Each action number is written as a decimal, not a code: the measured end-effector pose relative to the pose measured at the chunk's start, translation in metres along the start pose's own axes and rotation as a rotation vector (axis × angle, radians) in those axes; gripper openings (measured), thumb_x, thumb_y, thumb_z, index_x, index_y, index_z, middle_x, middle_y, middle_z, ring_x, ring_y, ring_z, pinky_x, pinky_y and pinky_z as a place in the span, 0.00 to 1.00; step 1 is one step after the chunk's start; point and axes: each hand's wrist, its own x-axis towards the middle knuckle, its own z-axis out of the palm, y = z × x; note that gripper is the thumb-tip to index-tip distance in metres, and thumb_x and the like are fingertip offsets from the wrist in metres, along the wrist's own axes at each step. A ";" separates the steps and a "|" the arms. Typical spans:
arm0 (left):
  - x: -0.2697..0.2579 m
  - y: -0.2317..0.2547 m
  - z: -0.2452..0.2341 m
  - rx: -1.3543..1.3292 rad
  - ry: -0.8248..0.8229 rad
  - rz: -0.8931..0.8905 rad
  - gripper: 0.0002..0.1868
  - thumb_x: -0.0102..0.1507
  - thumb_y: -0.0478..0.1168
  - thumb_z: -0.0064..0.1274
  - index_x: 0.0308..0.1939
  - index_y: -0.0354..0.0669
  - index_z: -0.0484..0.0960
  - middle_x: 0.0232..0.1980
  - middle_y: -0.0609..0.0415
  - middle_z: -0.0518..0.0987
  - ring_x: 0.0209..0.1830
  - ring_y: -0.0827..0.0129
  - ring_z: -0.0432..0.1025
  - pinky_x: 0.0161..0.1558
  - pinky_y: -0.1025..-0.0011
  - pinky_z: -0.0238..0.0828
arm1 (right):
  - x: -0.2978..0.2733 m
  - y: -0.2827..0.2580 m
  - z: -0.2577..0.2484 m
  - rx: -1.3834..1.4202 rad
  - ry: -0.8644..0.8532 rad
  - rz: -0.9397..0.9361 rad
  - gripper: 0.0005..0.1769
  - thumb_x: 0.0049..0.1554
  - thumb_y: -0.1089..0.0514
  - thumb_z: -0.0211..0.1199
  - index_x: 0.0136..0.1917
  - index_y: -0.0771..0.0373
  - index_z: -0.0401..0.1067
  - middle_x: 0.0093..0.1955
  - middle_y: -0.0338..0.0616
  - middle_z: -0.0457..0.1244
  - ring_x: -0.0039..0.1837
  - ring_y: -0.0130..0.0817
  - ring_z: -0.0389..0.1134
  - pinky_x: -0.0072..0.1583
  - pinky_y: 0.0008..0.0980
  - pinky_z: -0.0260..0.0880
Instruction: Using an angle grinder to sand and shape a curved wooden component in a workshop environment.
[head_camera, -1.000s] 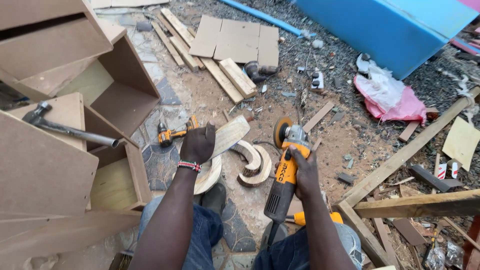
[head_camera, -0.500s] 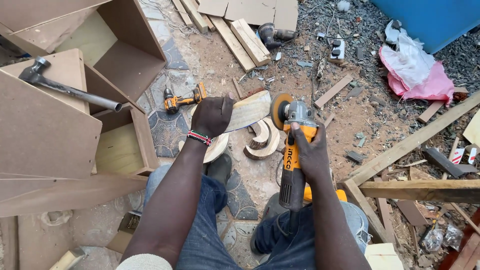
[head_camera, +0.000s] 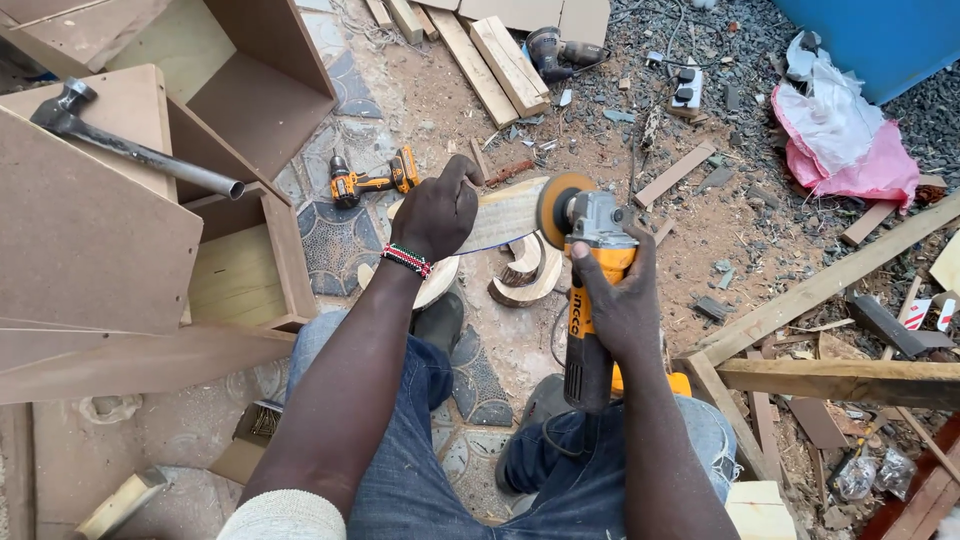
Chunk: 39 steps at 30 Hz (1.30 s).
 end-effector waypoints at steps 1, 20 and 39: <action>-0.001 -0.001 -0.001 -0.001 0.000 -0.003 0.15 0.77 0.48 0.35 0.61 0.58 0.76 0.35 0.31 0.86 0.47 0.25 0.86 0.50 0.31 0.82 | 0.000 0.000 -0.001 -0.001 -0.002 0.002 0.43 0.74 0.44 0.75 0.86 0.67 0.56 0.48 0.58 0.72 0.43 0.45 0.81 0.51 0.45 0.87; 0.003 0.003 -0.001 0.060 -0.024 -0.013 0.12 0.72 0.44 0.37 0.46 0.56 0.78 0.34 0.35 0.87 0.42 0.29 0.87 0.46 0.37 0.84 | -0.017 -0.021 0.012 -0.238 0.048 -0.035 0.48 0.71 0.35 0.77 0.85 0.65 0.58 0.60 0.66 0.70 0.64 0.68 0.77 0.72 0.79 0.69; 0.003 0.004 -0.004 0.088 -0.066 -0.023 0.12 0.72 0.45 0.39 0.45 0.53 0.80 0.35 0.32 0.87 0.43 0.25 0.86 0.45 0.34 0.82 | -0.006 -0.005 0.010 -0.310 0.084 -0.014 0.51 0.71 0.27 0.76 0.87 0.57 0.57 0.61 0.68 0.70 0.67 0.75 0.76 0.73 0.86 0.68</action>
